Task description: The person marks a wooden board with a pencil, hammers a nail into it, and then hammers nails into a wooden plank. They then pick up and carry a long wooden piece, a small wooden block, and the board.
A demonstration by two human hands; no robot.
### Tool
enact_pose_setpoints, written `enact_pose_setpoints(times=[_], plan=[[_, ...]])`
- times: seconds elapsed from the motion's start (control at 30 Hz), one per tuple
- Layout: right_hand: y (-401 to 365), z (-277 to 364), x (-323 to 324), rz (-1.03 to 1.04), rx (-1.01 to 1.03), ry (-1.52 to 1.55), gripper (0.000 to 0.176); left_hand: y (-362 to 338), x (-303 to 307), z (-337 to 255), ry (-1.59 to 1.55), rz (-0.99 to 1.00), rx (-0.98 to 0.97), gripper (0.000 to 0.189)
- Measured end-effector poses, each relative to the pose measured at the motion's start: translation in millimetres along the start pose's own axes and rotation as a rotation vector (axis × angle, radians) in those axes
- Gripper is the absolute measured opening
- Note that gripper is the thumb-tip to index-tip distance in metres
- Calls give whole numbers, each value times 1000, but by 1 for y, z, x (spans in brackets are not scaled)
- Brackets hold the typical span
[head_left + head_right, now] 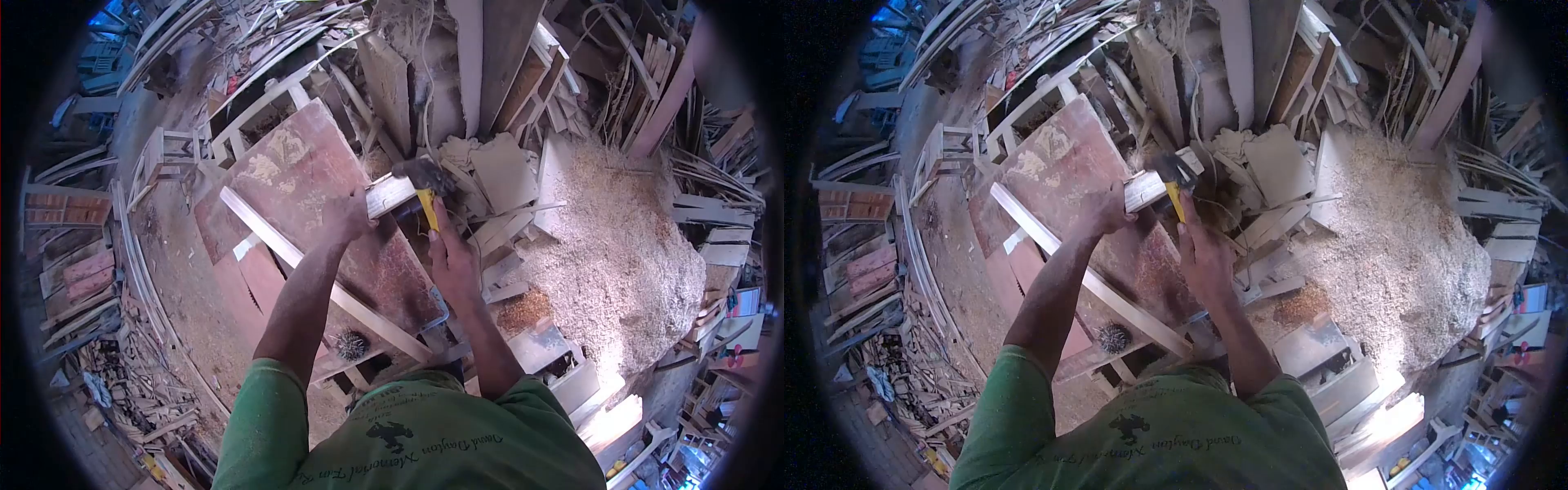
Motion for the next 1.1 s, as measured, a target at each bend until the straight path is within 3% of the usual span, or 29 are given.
enact_pose_setpoints(times=[0.2, 0.3, 0.37, 0.43, 0.5, 0.63, 0.7, 0.83, 0.97, 1.03, 1.1], plan=[[-2, 32, 24, -148, 53, 160, 54, 15, -1, -10, -8, -35, 24, 74], [-10, 20, 7, -222, 171, 61, 57, 17, -4, -12, -2, -65, 20, 73], [-11, -3, -17, -180, 147, -99, 58, 19, -3, -13, 17, -92, 0, 73], [-1, -32, -39, -22, -72, -133, 58, 18, 2, -18, 43, -135, -31, 72], [0, -44, -41, -4, -153, -68, 59, 18, 5, -18, 19, -95, -1, 76], [-7, -15, -7, -175, -144, 144, 58, 16, -3, -14, -29, -31, 42, 76], [-10, -23, -18, -147, -148, 73, 57, 15, -2, -13, -17, -22, 40, 76], [0, -49, -49, 123, -219, -82, 60, 13, 3, -22, -7, -30, 28, 76], [-7, -15, -22, -124, -12, 28, 61, 13, 6, -19, 0, -52, 35, 76], [-6, -19, -31, -38, -93, -48, 60, 15, -1, -15, 20, -50, 41, 76], [-4, -48, -55, 272, -330, -237, 58, 18, -1, -17, 23, -60, 45, 77]])
Point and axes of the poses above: each hand's wrist, its own y-axis towards the middle knuckle, its own x-axis out of the back of the hand, z = x × y, the point moved 10 cm from there along y, towards the middle knuckle, and after that the axes turned 3 degrees about z, right-handed, at the moved point
